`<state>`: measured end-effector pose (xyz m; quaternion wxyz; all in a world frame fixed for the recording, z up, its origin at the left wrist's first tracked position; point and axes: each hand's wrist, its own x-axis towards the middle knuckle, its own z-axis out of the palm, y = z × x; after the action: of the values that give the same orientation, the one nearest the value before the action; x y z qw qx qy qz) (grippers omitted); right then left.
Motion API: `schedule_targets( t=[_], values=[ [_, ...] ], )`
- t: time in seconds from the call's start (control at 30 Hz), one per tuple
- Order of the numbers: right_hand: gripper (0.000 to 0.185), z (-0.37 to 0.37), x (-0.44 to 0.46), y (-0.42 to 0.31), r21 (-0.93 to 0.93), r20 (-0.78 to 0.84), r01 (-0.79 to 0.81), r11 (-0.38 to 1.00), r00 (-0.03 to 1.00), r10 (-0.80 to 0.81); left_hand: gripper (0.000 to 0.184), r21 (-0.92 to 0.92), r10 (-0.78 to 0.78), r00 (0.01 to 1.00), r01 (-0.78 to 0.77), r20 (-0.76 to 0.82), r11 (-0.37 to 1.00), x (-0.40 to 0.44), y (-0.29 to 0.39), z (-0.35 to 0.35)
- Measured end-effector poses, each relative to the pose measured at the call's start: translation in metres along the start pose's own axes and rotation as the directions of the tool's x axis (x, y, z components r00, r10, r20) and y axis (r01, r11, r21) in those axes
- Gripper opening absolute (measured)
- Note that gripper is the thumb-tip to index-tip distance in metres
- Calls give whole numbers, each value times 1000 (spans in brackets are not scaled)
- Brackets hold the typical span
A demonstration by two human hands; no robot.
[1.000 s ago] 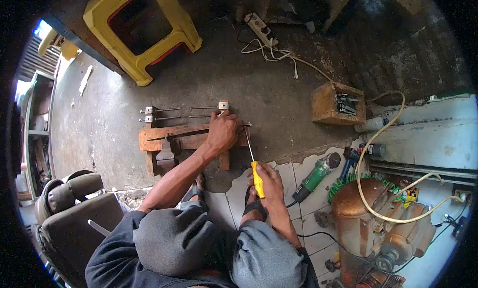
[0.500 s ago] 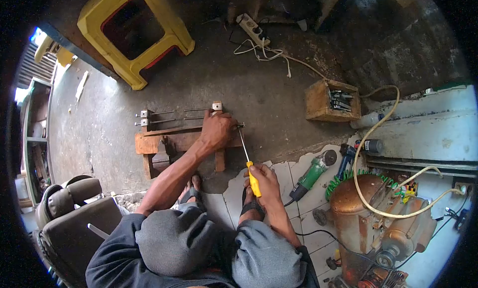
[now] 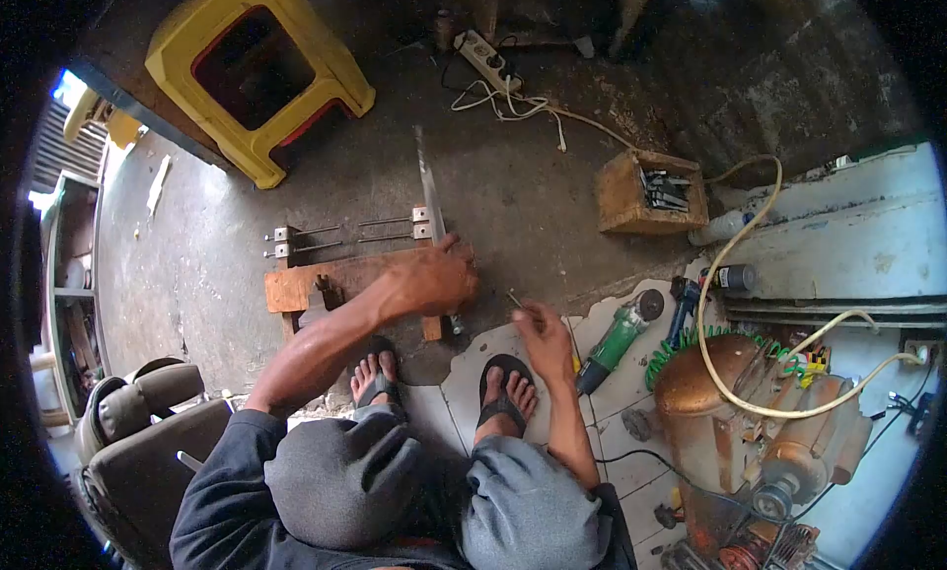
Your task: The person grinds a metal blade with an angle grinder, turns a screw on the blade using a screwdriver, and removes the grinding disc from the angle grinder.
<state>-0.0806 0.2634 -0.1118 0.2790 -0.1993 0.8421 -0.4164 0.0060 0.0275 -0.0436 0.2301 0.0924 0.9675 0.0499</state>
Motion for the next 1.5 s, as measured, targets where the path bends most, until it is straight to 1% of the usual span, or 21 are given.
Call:
schedule_targets(
  t=[0.07, 0.1, 0.13, 0.17, 0.2, 0.23, 0.3, 0.33, 0.4, 0.43, 0.53, 0.57, 0.6, 0.63, 0.67, 0.7, 0.77, 0.9, 1.1, 1.37, 1.5],
  values=[
    [43, 23, -7, -13, 376, 366, -279, 884, 921, 135, 19, -15, 23, 998, -24, -64, 1000, 3, 9, 29],
    [43, 36, -12, -14, 376, 366, -281, 883, 920, 137, 20, -30, 37, 990, -41, -133, 999, 3, 13, 39],
    [37, 49, -17, -13, 402, 465, -344, 849, 875, 135, 20, -31, 36, 991, -40, -132, 999, 2, 16, 41],
    [32, 58, -21, -11, 417, 562, -412, 810, 817, 126, 21, -36, 20, 969, -30, -246, 999, 1, 20, 43],
    [32, 60, -23, -8, 414, 569, -418, 808, 812, 129, 22, -44, 2, 935, -18, -355, 999, -3, 24, 45],
    [33, 63, -23, -6, 418, 572, -451, 788, 805, 158, 22, -48, -4, 937, -14, -349, 999, -7, 28, 46],
    [34, 67, -26, -1, 421, 576, -491, 763, 794, 194, 23, -254, -170, 704, -16, -689, 967, -18, 40, 48],
    [34, 68, -24, 2, 434, 580, -516, 739, 787, 209, 23, -257, -171, 705, -17, -688, 966, -24, 46, 51],
    [33, 72, -22, 8, 445, 582, -547, 709, 778, 235, 20, -680, -477, 688, -32, -546, 732, -44, 60, 63],
    [35, 75, -23, 9, 367, 571, -475, 800, 794, 209, 20, -685, -478, 693, -33, -540, 727, -50, 67, 72],
    [44, 73, -27, -9, 205, 595, -296, 933, 795, 121, 21, -955, -783, 594, 80, -184, 285, -62, 82, 100],
    [51, 72, -30, -15, 133, 625, -192, 972, 778, 68, 21, -955, -783, 595, 84, -181, 285, -63, 86, 110],
    [62, 82, -29, 7, 156, 653, -81, 984, 756, -41, 24, -1000, -793, 609, 18, -8, 24, -62, 89, 124],
    [62, 78, -32, -7, 156, 657, -87, 984, 753, -38, 28, -969, -757, 633, -41, 163, -243, -61, 90, 137],
    [66, 72, -35, -21, 125, 656, -55, 991, 754, -41, 28, -916, -708, 679, -132, 195, -378, -59, 87, 149],
    [70, 68, -35, -33, 93, 653, -24, 995, 756, -42, 28, -915, -705, 681, -127, 200, -382, -61, 83, 149],
    [72, 63, -31, -31, 109, 682, -58, 992, 731, -32, 23, -822, -597, 766, -166, 241, -544, -62, 77, 148],
    [66, 56, -26, -19, 166, 640, -70, 984, 766, -53, 19, -765, -500, 840, -177, 211, -619, -65, 72, 130],
    [63, 45, -29, -8, 119, 603, -142, 983, 797, 42, 22, -601, -470, 855, -261, 220, -756, -62, 53, 95],
    [52, 44, -30, -20, -176, 548, 3, 984, 831, 95, 21, -585, -472, 866, -299, 166, -754, -57, 38, 76],
    [53, 47, -30, -6, -175, 563, 55, 983, 824, 54, 18, -576, -477, 864, -311, 160, -756, -54, 31, 59]
  ],
)
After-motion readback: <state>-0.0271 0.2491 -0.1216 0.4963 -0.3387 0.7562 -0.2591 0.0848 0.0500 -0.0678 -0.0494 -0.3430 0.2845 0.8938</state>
